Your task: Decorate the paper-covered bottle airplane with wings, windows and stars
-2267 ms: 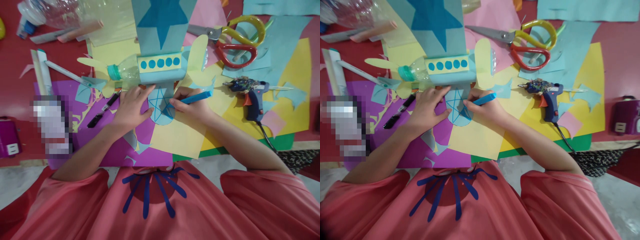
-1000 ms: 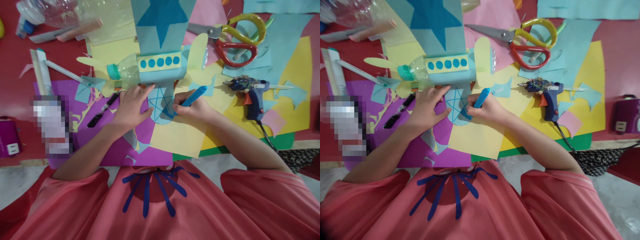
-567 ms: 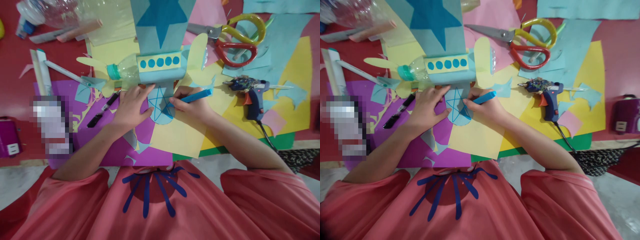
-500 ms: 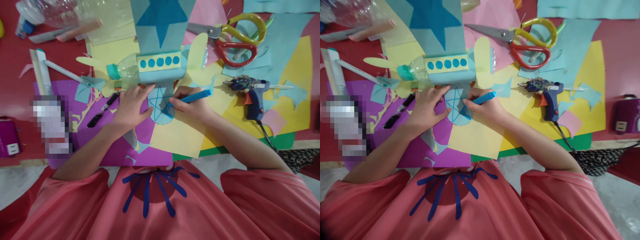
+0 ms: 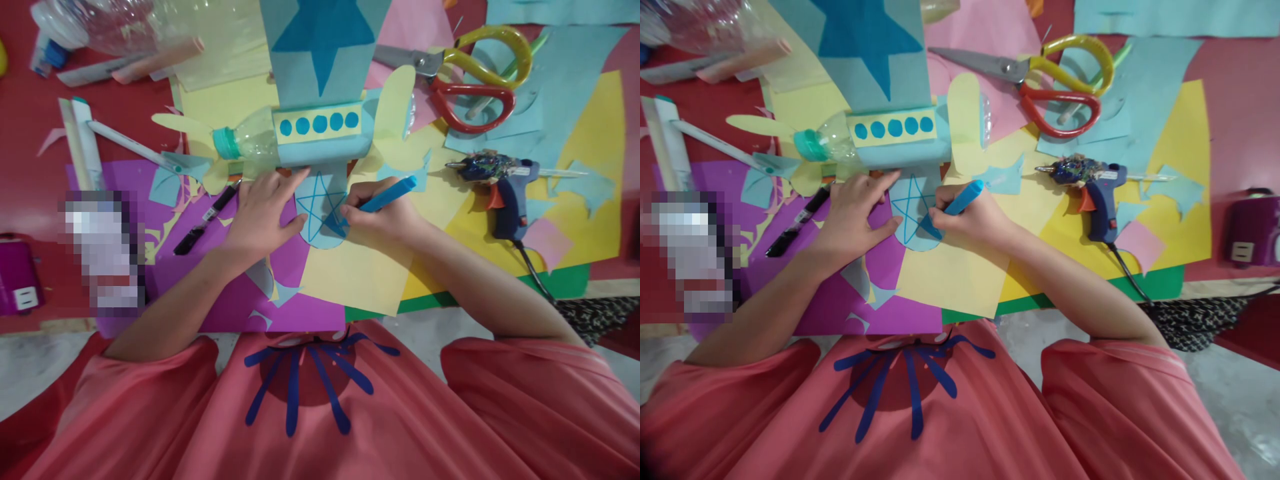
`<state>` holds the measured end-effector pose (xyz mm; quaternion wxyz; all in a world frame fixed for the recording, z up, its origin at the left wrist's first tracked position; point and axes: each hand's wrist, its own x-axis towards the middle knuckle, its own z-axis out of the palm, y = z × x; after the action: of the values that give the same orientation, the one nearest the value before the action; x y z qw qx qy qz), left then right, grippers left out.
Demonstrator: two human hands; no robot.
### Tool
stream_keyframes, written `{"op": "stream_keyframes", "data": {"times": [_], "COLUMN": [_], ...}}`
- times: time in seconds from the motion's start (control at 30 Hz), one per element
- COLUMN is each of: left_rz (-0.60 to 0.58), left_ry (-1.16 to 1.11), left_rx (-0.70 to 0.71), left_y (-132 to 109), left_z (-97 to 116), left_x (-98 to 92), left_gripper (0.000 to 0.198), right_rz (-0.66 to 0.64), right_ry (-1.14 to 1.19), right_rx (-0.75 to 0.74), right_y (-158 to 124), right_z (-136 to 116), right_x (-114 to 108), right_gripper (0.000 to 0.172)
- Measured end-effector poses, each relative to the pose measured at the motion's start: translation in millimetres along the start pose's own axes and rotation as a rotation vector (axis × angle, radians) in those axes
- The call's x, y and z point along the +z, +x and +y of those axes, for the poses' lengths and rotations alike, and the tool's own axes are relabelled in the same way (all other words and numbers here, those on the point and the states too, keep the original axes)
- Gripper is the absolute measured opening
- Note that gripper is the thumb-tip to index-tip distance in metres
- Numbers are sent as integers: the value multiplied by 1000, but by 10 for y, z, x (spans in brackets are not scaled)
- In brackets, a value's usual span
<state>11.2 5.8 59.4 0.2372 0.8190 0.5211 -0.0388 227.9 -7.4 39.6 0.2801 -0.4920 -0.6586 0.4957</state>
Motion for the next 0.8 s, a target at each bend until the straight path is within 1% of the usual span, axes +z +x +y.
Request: {"op": "stream_keyframes", "data": {"times": [0.1, 0.23, 0.37, 0.53, 0.8], "left_rz": [28, 47, 47, 46, 19], "left_ry": [-9, -9, -6, -3, 8], "left_rx": [21, 28, 30, 31, 15], "left_y": [-6, -9, -4, 2, -3], "left_z": [-12, -35, -48, -38, -18], "left_x": [7, 29, 43, 41, 26], "left_gripper": [58, 57, 58, 59, 59], "right_rz": [3, 81, 111, 112, 66], "right_ry": [27, 52, 40, 4, 3], "right_rx": [-11, 16, 3, -7, -8], "right_y": [14, 29, 24, 18, 11], "right_z": [4, -2, 10, 39, 27], "right_x": [-16, -18, 9, 18, 15], "right_gripper": [31, 27, 26, 28, 31]}}
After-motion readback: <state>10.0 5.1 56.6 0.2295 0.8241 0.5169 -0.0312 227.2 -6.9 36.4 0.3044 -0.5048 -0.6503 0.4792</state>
